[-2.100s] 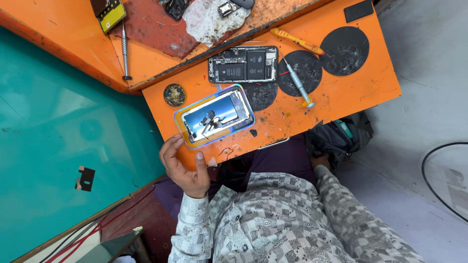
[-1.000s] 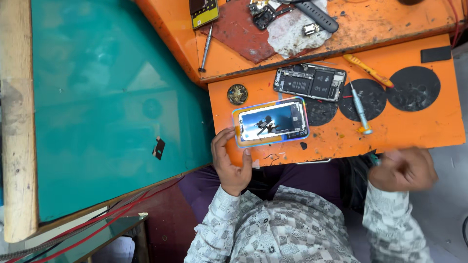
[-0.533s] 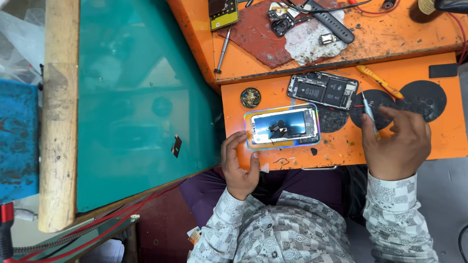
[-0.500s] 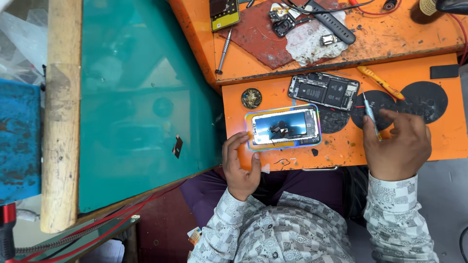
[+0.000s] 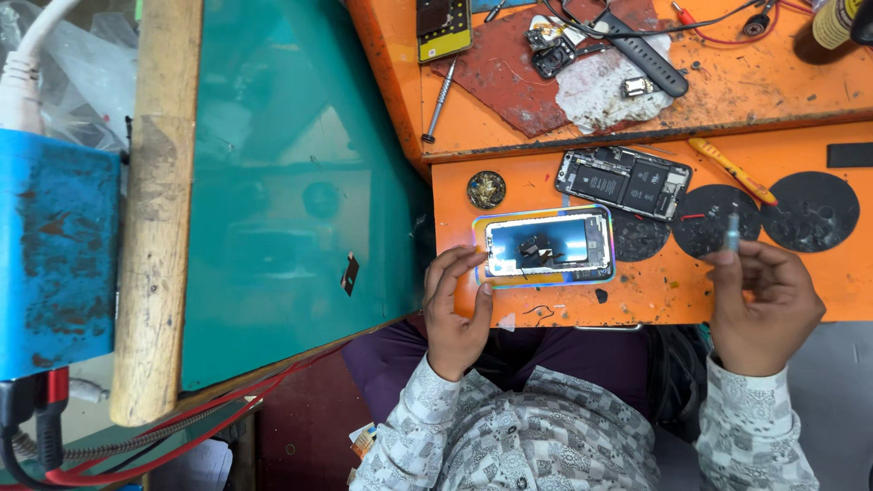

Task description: The person disassembles a mobile phone using a screwdriver and a thin prying tool.

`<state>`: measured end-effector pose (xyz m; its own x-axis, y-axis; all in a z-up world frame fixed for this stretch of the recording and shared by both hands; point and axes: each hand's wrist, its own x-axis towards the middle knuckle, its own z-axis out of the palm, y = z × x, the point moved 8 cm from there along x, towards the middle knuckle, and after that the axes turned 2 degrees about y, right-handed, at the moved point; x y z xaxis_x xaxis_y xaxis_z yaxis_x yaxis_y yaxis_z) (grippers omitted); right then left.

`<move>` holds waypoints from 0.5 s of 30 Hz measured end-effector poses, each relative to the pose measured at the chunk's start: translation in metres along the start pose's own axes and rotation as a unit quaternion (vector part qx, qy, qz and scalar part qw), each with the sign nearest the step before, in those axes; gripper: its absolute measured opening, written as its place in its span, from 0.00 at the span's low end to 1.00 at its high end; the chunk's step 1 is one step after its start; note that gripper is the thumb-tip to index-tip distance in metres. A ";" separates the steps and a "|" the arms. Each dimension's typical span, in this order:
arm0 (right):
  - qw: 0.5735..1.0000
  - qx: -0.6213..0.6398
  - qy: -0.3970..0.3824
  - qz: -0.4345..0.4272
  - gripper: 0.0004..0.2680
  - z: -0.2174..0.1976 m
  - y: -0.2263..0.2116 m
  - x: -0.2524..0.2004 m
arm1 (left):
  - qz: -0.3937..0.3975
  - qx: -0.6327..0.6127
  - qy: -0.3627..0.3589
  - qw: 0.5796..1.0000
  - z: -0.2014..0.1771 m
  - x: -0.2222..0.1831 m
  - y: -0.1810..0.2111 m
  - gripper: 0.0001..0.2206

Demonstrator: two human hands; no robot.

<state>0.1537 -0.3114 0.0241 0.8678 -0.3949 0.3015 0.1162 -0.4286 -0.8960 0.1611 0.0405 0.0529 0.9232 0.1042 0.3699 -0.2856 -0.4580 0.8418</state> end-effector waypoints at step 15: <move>0.913 0.386 0.013 0.130 0.07 0.010 0.050 0.007 | 0.158 0.126 -0.333 0.921 0.057 0.072 0.024 0.25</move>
<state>0.1704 -0.3273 -0.0214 0.9038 -0.4257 0.0445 0.2226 0.3786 -0.8984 0.2353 -0.0128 0.0774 0.7809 -0.5957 0.1881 -0.5764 -0.5711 0.5844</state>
